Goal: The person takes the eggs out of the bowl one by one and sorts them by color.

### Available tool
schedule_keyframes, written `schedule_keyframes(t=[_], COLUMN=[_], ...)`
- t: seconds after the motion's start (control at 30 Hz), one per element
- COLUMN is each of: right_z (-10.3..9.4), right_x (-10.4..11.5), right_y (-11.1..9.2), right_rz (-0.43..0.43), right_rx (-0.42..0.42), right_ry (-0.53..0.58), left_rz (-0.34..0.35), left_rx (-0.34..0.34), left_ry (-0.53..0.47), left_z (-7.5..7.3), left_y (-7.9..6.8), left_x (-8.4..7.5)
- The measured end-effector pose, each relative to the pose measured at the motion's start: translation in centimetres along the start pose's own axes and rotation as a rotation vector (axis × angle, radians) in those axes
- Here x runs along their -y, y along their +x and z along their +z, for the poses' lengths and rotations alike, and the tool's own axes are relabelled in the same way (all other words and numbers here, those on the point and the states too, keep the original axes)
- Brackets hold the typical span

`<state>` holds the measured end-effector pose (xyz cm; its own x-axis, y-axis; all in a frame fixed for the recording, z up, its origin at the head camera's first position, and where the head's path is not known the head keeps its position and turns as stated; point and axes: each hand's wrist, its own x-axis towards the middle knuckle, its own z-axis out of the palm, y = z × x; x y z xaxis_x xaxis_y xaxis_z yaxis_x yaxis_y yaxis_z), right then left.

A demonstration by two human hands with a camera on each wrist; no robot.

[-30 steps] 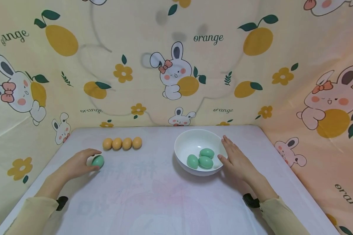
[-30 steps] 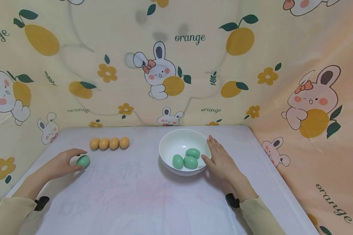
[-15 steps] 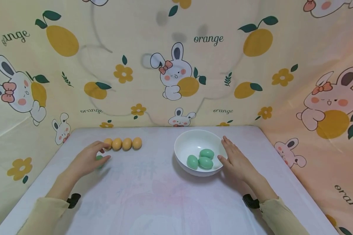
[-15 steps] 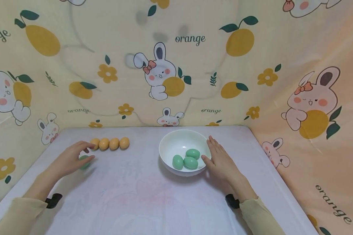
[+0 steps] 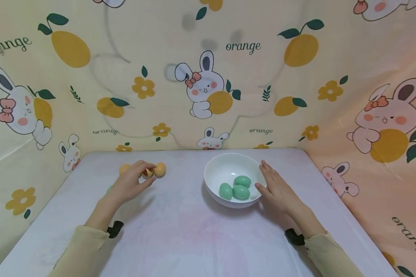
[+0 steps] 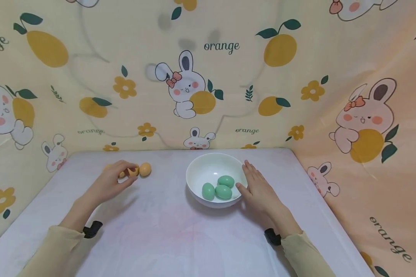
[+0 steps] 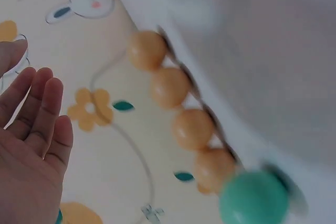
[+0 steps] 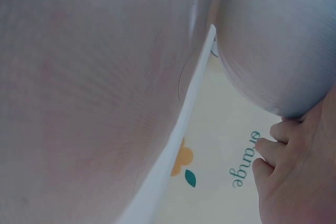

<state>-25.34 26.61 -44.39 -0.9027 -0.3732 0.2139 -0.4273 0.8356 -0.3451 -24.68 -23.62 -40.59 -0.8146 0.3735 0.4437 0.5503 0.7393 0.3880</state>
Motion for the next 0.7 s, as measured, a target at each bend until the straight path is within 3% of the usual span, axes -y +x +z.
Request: schedule_keyframes(t=[0.4, 0.7], right_z=[-0.2, -0.1], right_x=[0.2, 0.4], right_y=[0.0, 0.0], right_rz=[-0.003, 0.004], right_rx=[-0.001, 0.001], right_ry=[-0.001, -0.008], left_rz=[0.083, 0.11], left_rx=[0.005, 0.052], left_ry=[-0.104, -0.172], left_z=[3.2, 5.6], left_y=[4.0, 6.7], left_x=[-3.8, -7.3])
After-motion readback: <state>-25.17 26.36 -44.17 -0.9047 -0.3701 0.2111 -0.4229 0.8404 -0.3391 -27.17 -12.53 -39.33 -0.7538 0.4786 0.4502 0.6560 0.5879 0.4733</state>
